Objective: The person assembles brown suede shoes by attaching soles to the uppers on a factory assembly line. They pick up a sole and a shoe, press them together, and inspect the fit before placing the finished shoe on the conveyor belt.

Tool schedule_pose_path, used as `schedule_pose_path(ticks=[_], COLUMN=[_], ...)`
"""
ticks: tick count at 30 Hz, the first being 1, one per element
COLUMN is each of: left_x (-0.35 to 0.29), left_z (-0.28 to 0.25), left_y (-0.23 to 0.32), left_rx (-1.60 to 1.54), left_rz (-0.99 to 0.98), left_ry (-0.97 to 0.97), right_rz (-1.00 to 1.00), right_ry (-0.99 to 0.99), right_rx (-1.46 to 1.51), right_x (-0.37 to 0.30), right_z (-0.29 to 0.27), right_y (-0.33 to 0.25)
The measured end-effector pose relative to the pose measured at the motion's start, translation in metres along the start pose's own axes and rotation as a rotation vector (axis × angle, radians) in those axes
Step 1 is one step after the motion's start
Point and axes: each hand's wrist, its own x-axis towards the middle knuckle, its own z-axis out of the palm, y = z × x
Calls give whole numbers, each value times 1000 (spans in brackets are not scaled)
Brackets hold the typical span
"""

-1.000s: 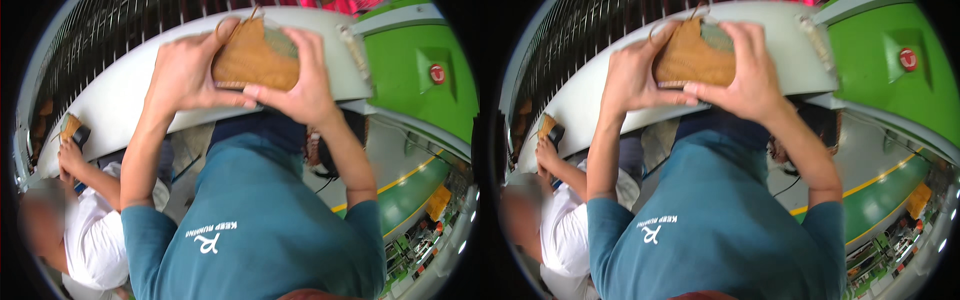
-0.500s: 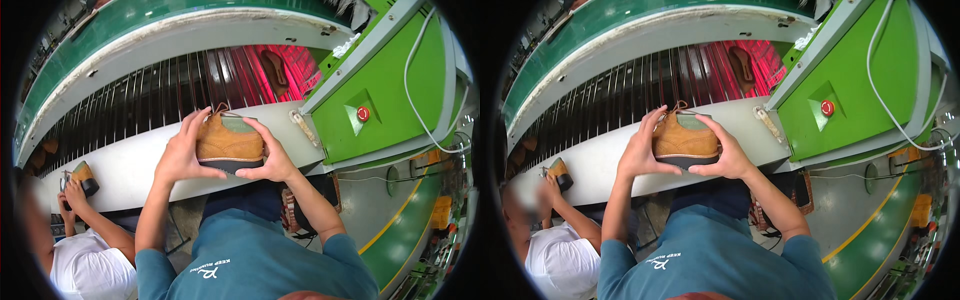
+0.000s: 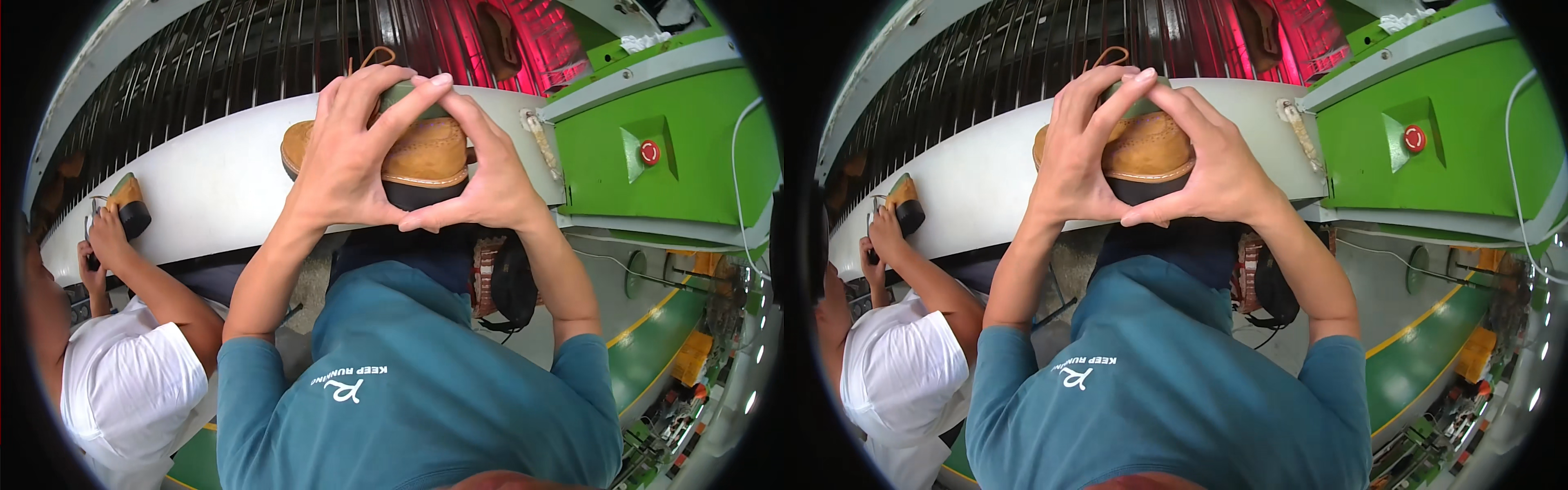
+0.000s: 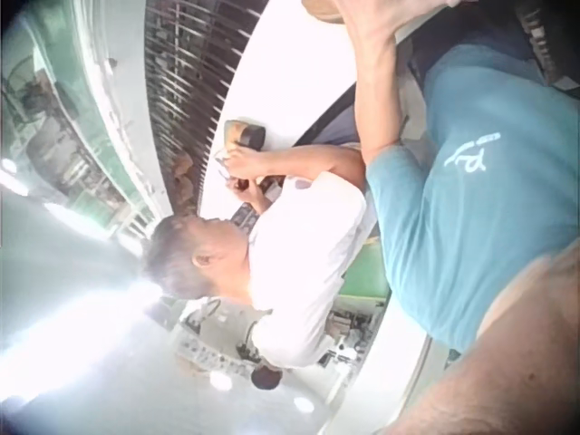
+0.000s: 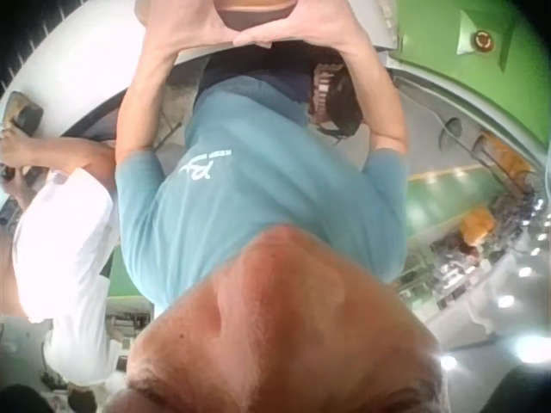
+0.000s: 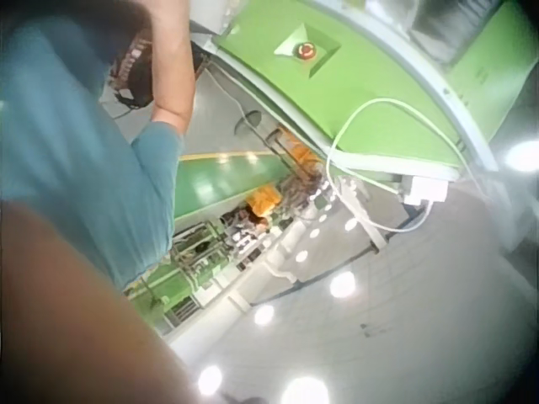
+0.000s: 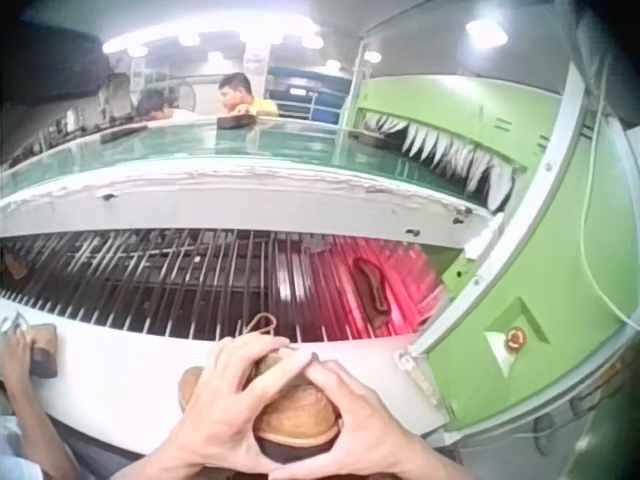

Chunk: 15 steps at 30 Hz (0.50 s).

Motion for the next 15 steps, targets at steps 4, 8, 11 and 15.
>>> schedule_pose_path(ticks=[4,8,11,15], left_x=[-3,-8,-19,-42], left_z=[0,2,17,21], left_y=[-2,-5,-10,-7], left_rx=[-5,1,64,223], left_rz=[2,19,59,28], left_ry=[55,141,317,535], right_rz=[13,-14,27,172], right_ry=[19,48,149,186], right_rx=[-24,-71,35,46], right_x=[1,6,10,1], right_z=[4,8,16,27], right_y=[0,-4,-14,-30])
